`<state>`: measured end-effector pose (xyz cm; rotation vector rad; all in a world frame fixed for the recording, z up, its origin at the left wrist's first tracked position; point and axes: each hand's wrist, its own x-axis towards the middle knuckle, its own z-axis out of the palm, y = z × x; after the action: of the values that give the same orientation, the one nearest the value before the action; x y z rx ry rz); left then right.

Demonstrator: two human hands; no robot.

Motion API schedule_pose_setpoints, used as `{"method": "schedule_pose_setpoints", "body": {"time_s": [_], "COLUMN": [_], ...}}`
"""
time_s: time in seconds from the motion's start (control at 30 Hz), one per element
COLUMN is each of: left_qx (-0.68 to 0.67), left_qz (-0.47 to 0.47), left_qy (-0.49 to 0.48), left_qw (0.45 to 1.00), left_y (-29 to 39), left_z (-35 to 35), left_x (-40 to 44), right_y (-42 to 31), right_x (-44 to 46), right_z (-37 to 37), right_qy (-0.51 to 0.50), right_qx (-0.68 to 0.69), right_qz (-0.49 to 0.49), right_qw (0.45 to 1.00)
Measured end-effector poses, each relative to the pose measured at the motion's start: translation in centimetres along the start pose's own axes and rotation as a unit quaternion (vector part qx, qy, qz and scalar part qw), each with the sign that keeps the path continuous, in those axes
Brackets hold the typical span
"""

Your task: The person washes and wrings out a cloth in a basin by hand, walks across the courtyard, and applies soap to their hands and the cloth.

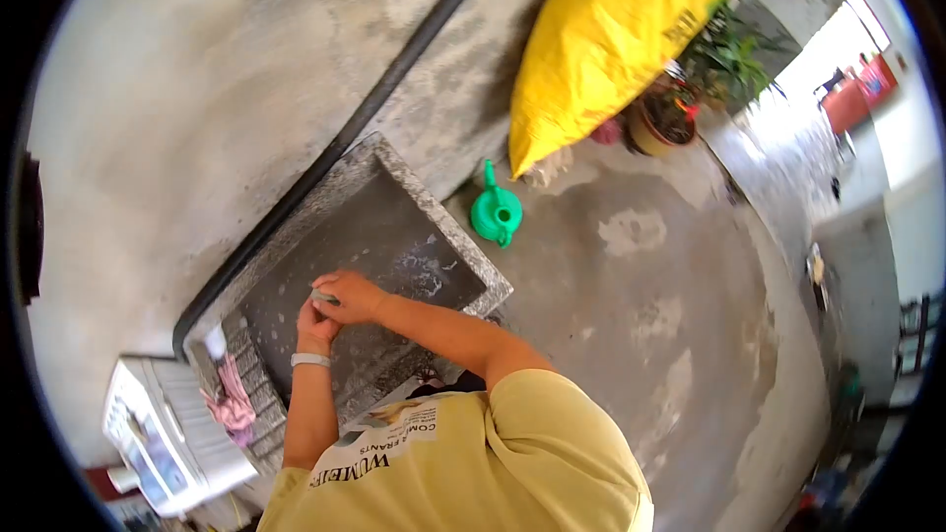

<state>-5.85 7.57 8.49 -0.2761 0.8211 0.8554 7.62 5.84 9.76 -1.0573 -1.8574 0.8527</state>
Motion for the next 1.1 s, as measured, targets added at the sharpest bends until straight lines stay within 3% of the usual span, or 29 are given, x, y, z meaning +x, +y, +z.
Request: {"method": "schedule_pose_setpoints", "body": {"time_s": [0.07, 0.23, 0.3, 0.33, 0.4, 0.43, 0.5, 0.6, 0.73, 0.93, 1.1], "left_qx": [-0.060, 0.036, 0.067, 0.083, 0.114, 0.128, 0.154, 0.184, 0.279, 0.327, 0.364], "left_qz": [-0.074, -0.097, -0.109, -0.116, -0.121, -0.120, -0.110, -0.063, 0.035, 0.091, 0.065], "left_qy": [-0.137, -0.108, -0.116, -0.119, -0.127, -0.132, -0.136, -0.112, -0.115, -0.088, -0.116], "left_qw": [0.986, 0.989, 0.985, 0.983, 0.978, 0.976, 0.973, 0.975, 0.953, 0.937, 0.922], "left_y": [1.3, -0.6, -1.4, -1.8, -2.8, -3.3, -4.4, -5.6, -5.1, -6.6, -4.4], "left_z": [-2.5, -1.8, -1.7, -1.7, -1.5, -1.2, -0.4, 1.2, 0.6, 2.7, 1.5], "left_x": [1.9, 1.3, 0.8, 0.6, 0.1, -0.1, -0.7, -2.1, -0.2, -2.4, -2.3], "right_y": [-0.2, -2.8, -4.0, -4.5, -5.3, -5.3, -5.2, -4.5, -4.0, -3.4, -4.4], "right_x": [-0.5, -1.0, -1.0, -1.1, -1.4, -1.4, -1.4, -1.2, -0.2, 0.7, 1.3], "right_z": [1.6, 2.2, 2.0, 1.9, 1.8, 1.8, 1.8, 1.8, 1.8, 1.5, 2.5], "right_qy": [0.058, 0.130, 0.068, 0.075, 0.211, 0.219, 0.323, 0.394, 0.453, 0.521, 0.536], "right_qx": [-0.031, -0.085, -0.091, -0.097, -0.033, -0.036, 0.088, 0.136, 0.172, 0.170, 0.175], "right_qz": [-0.019, -0.066, 0.103, 0.106, 0.207, 0.203, 0.300, 0.283, 0.304, 0.327, 0.352], "right_qw": [0.998, 0.986, 0.988, 0.987, 0.955, 0.954, 0.893, 0.864, 0.820, 0.770, 0.748]}}
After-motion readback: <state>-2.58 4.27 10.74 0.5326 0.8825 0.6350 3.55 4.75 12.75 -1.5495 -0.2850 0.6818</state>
